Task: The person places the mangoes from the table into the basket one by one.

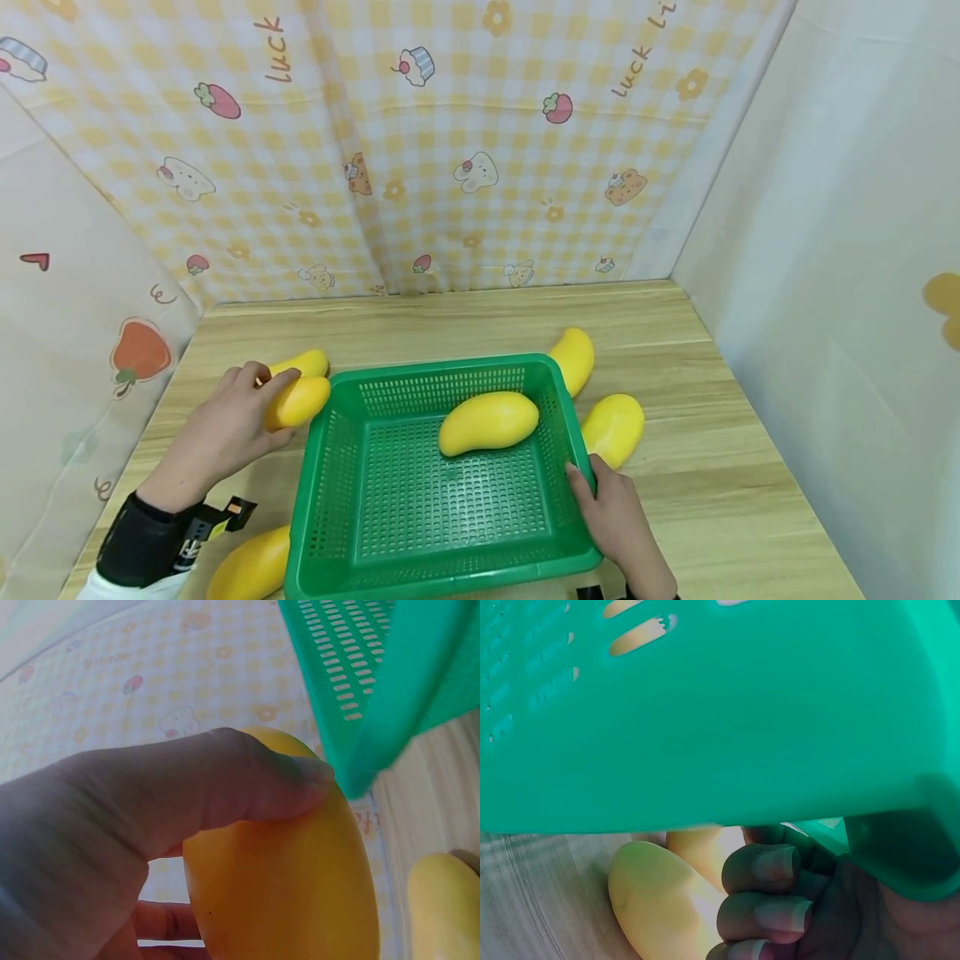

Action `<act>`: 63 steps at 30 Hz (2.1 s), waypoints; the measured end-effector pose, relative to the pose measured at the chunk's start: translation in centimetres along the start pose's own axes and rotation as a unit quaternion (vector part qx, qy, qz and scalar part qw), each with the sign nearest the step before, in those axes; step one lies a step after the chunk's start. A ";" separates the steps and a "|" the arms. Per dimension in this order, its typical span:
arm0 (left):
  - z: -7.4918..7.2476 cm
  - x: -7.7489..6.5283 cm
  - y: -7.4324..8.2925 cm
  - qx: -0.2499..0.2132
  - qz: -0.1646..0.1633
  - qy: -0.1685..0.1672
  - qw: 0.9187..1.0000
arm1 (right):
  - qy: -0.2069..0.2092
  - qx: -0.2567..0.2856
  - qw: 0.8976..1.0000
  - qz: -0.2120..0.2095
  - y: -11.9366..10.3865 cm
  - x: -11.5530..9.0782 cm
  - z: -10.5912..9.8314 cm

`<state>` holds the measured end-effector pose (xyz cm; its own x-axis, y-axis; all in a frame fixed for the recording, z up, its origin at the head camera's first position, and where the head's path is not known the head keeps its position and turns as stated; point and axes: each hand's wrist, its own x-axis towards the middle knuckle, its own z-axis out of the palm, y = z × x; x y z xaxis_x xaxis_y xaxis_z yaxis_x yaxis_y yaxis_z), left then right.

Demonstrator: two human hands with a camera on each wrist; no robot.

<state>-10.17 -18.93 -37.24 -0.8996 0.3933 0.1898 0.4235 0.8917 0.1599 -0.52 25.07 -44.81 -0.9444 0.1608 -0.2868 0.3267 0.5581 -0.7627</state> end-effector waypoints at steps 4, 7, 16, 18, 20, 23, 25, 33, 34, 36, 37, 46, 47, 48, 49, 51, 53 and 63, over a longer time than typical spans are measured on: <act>-0.2 0.6 0.9 -0.011 0.005 -0.009 1.000 | 0.001 0.001 1.000 -0.003 0.0 0.0 0.0; -0.4 1.1 1.5 -0.023 0.010 -0.014 1.000 | 0.003 -0.001 1.000 -0.007 0.0 0.1 0.1; -0.5 2.7 3.2 -0.026 0.037 -0.016 0.999 | 0.000 0.005 1.000 -0.006 0.0 0.0 0.1; -0.4 3.1 3.5 -0.028 0.043 -0.016 0.999 | 0.000 0.006 1.000 -0.008 0.0 0.0 0.1; -0.3 3.5 3.9 -0.026 0.053 -0.016 0.998 | 0.002 0.003 1.000 -0.011 0.0 0.0 0.0; -0.2 4.1 4.5 -0.021 0.072 -0.016 0.997 | 0.004 -0.004 1.000 -0.015 0.0 0.1 0.0; 0.1 4.4 4.9 -0.011 0.084 -0.019 0.996 | 0.005 -0.003 1.000 -0.016 0.1 0.1 0.0; 1.3 5.5 6.7 0.025 0.117 -0.036 0.992 | 0.001 0.009 1.000 -0.012 0.2 0.0 0.0; 1.5 5.7 6.9 0.028 0.121 -0.037 0.992 | 0.001 0.008 1.000 -0.012 0.2 0.0 0.0; 2.0 5.9 7.3 0.033 0.129 -0.039 0.990 | 0.002 0.006 1.000 -0.012 0.2 -0.1 0.0; 2.3 6.0 7.4 0.036 0.133 -0.038 0.990 | 0.002 0.005 1.000 -0.012 0.2 -0.1 -0.1; 4.1 6.5 8.2 0.062 0.161 -0.044 0.984 | -0.001 0.013 1.000 -0.009 0.3 -0.2 -0.1; 4.2 6.5 8.3 0.065 0.162 -0.047 0.983 | -0.001 0.014 1.000 -0.009 0.3 -0.2 -0.1; 4.3 6.6 8.3 0.067 0.163 -0.050 0.983 | -0.001 0.015 1.000 -0.010 0.3 -0.2 -0.1; 4.4 6.7 8.4 0.069 0.164 -0.054 0.983 | -0.001 0.016 1.000 -0.011 0.3 -0.2 -0.1; 4.6 6.8 8.7 0.080 0.167 -0.060 0.981 | 0.001 0.016 1.000 -0.013 0.3 -0.1 -0.2; 4.9 7.0 8.9 0.098 0.175 -0.061 0.978 | 0.002 0.015 1.000 -0.014 0.2 -0.1 -0.2; 6.9 7.2 9.7 0.188 0.211 -0.039 0.958 | 0.003 0.004 1.000 -0.021 0.1 0.1 -0.1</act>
<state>-13.29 -5.93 -40.98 -0.6689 0.7385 0.0846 0.6958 0.6621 -0.2783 -0.61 25.19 -44.87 -0.9576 0.1411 -0.2511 0.2864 0.5585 -0.7785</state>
